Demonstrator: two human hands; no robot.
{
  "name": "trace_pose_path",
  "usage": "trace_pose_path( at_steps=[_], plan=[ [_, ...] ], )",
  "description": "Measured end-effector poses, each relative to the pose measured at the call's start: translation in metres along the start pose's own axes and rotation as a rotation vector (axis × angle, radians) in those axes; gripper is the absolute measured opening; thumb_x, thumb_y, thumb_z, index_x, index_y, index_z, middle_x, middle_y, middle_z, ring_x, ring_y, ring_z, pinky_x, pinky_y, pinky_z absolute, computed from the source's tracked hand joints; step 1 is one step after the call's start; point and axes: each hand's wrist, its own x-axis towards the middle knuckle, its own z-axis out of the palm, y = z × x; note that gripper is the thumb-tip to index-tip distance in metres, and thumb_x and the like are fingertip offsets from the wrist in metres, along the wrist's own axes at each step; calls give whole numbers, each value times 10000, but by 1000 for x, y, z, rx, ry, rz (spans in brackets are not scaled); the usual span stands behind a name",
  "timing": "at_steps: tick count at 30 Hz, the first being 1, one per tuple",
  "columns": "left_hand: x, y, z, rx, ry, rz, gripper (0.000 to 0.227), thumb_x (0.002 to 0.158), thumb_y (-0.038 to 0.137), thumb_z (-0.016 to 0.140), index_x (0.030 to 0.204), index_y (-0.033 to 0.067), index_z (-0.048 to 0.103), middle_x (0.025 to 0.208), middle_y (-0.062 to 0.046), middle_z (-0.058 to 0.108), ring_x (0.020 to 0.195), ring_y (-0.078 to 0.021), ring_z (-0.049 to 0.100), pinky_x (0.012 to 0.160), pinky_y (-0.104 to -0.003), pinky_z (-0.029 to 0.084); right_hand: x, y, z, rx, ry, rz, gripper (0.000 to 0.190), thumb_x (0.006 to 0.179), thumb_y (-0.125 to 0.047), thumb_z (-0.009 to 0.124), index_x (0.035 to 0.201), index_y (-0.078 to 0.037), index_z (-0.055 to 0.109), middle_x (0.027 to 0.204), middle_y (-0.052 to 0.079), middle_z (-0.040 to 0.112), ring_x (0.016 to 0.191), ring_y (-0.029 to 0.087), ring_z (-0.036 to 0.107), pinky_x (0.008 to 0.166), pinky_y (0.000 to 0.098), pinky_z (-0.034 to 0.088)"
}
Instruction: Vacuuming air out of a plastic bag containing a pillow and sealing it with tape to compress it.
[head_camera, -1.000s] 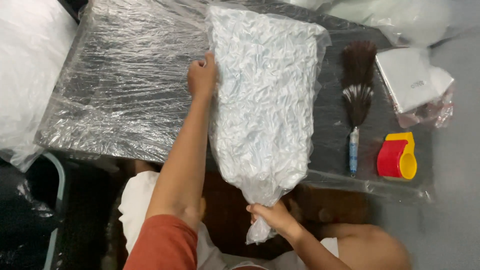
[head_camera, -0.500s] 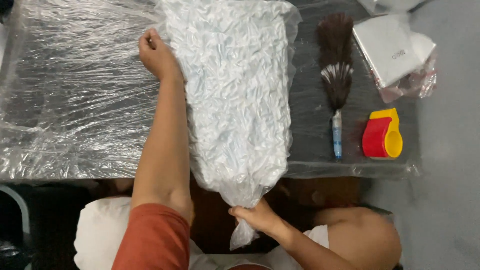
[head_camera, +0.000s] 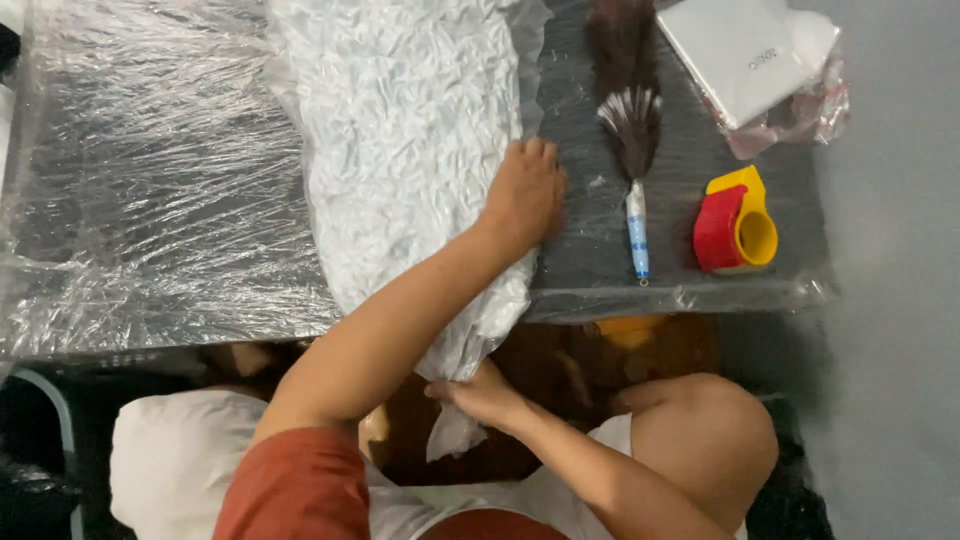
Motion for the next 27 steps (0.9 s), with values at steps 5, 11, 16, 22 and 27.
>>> trace_pose_path(
  at_steps=[5,11,16,22,27],
  plan=[
    [30,45,37,243,-255,-221,277,904,189,588,1143,92,688,1037,-115,634,864,-341,529,657,-508,397,2,-4,2,-51,149,-167,839,635,-278,925,1368,-24,606,1364,231,630,1331,408,544,1132,583,417],
    [45,50,63,400,-467,-287,564,639,13,896,1147,42,651,994,-149,610,820,-360,513,642,-529,440,0,-2,8,-85,208,-116,818,595,-341,928,1307,-47,654,1295,224,661,1271,401,592,1074,574,459],
    [16,65,21,525,-486,-317,170,898,71,640,1055,9,660,854,-172,576,742,-366,508,650,-601,447,-7,-6,9,-74,229,-79,742,606,-321,891,1255,-29,680,1230,224,688,1219,393,627,1030,544,494],
    [11,46,58,454,-145,-238,278,950,157,465,957,-3,692,805,-182,569,676,-377,505,603,-632,437,-11,-17,7,-84,234,-37,646,622,-294,841,1186,-6,716,1143,222,724,1150,384,673,971,503,540],
    [-19,6,35,-356,397,-315,167,974,151,556,936,23,656,992,-153,644,721,-356,704,618,-492,538,-14,-27,5,-126,223,3,559,637,-267,792,1117,17,752,1057,221,761,1081,374,720,912,463,586]
  ],
)
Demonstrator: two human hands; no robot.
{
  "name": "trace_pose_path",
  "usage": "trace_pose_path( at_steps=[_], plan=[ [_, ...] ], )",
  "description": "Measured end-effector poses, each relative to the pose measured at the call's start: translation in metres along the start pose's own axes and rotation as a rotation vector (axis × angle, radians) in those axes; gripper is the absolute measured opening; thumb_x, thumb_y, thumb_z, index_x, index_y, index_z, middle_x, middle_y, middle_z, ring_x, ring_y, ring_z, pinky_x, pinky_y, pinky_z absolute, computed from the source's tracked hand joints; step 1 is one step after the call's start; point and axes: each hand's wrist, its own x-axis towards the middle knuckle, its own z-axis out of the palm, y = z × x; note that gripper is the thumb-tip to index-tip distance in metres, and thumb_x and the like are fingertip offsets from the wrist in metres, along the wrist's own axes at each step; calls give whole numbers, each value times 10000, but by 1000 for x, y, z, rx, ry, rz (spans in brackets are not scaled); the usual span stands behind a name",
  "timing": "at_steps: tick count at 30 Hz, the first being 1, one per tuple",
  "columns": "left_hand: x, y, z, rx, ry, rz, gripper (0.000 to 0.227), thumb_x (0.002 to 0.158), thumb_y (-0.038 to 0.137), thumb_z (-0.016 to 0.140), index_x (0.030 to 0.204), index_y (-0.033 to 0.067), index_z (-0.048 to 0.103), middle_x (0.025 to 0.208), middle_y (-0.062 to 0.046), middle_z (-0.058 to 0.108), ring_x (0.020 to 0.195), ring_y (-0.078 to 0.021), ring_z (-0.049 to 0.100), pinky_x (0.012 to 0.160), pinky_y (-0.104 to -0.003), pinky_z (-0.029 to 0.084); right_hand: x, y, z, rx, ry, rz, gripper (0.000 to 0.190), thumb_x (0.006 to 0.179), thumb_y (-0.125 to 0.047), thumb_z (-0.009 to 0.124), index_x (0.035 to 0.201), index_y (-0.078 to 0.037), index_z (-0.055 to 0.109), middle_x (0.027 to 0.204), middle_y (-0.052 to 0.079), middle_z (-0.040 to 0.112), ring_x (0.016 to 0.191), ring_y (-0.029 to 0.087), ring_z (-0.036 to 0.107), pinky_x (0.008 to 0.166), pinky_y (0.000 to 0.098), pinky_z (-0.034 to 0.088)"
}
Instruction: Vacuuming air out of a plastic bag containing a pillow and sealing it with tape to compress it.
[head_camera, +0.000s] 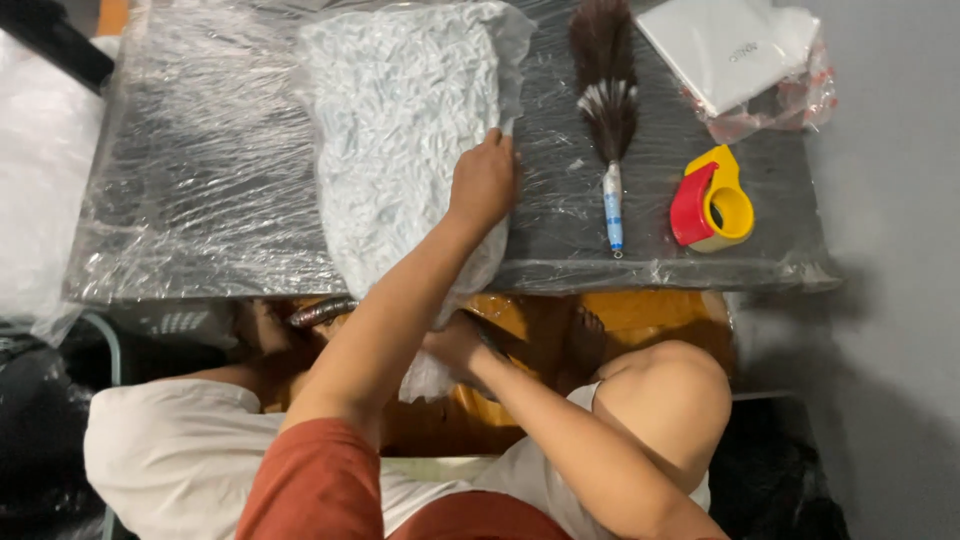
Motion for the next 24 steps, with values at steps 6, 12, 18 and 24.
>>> trace_pose_path(
  at_steps=[6,12,18,24],
  plan=[
    [-19,-42,-57,-361,26,3,302,960,266,700,1046,8,569,1059,-205,588,918,-484,675,756,-549,566,7,12,3,82,-123,3,738,720,-315,858,1338,18,631,1319,207,680,1264,329,627,1023,471,538],
    [-76,-116,-90,-165,-247,-178,841,943,732,558,1371,9,528,1466,-263,439,1395,-446,456,1098,-566,407,28,32,12,238,-112,-24,756,658,-134,798,1366,44,602,1308,214,679,1199,300,663,971,440,555],
    [-94,-95,-116,-68,-419,-149,1112,917,826,402,1566,-73,316,1665,-295,186,1572,-383,121,1229,-607,157,22,28,8,265,-106,-37,700,679,-117,811,1328,57,613,1157,206,712,953,254,719,791,410,606],
    [-88,-89,-110,-11,-458,-161,1166,885,840,380,1580,-85,239,1660,-321,149,1569,-418,80,1182,-691,121,26,44,6,192,-74,-22,547,666,-135,804,1148,87,674,880,211,725,723,266,722,670,443,590]
  ],
)
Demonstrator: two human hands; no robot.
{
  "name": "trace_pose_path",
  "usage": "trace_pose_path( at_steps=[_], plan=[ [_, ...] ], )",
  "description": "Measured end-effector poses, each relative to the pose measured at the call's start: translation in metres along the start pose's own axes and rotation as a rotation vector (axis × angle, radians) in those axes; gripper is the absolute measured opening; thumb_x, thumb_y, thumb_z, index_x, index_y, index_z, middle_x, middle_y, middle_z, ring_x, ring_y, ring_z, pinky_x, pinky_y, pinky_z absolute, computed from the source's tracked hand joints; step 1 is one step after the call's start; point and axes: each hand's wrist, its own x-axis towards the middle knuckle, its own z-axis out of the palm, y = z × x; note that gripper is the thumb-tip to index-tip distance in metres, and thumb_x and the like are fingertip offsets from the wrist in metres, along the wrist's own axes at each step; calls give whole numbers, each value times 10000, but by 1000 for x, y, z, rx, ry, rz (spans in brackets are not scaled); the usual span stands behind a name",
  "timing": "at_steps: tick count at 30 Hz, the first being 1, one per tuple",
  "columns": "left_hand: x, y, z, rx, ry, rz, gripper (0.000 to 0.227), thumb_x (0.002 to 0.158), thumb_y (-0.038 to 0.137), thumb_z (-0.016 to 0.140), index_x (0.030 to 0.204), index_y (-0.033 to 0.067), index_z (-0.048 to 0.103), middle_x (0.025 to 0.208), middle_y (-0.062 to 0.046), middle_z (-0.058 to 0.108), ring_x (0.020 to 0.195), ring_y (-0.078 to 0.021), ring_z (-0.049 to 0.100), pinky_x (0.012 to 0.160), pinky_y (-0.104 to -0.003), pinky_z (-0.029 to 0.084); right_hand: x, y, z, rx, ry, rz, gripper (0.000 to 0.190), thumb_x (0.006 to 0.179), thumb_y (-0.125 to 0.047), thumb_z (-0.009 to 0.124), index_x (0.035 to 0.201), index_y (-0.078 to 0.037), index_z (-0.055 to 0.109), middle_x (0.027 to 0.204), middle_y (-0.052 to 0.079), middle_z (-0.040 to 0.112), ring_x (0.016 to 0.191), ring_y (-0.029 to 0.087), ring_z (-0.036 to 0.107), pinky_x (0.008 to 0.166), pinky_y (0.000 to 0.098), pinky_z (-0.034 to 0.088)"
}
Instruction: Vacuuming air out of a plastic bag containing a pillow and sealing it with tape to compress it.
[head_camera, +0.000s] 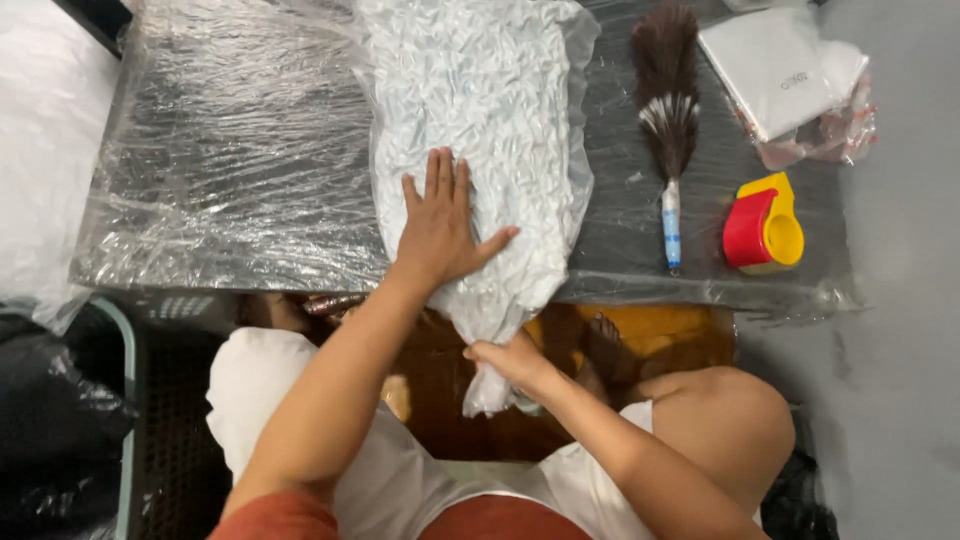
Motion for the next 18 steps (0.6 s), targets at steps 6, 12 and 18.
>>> trace_pose_path(
  at_steps=[6,12,18],
  plan=[
    [7,5,1,65,-39,-21,1130,892,803,360,1582,-83,231,1658,-331,138,1566,-435,46,1165,-724,93,-5,-6,-3,13,16,-39,385,669,-77,771,995,103,672,699,191,683,557,266,700,545,416,581],
    [3,6,-9,-3,-44,-12,1097,914,759,367,1573,-108,238,1651,-353,126,1563,-453,33,1167,-727,56,-10,-16,-3,38,-13,52,307,695,-76,775,933,93,677,608,179,643,530,263,685,541,402,574],
    [6,4,-2,52,3,9,1145,885,833,307,1544,-104,310,1613,-353,247,1553,-447,130,1187,-711,-28,-3,-2,-9,8,-16,94,284,714,-110,790,909,70,688,608,170,665,536,257,699,544,392,578]
  ],
)
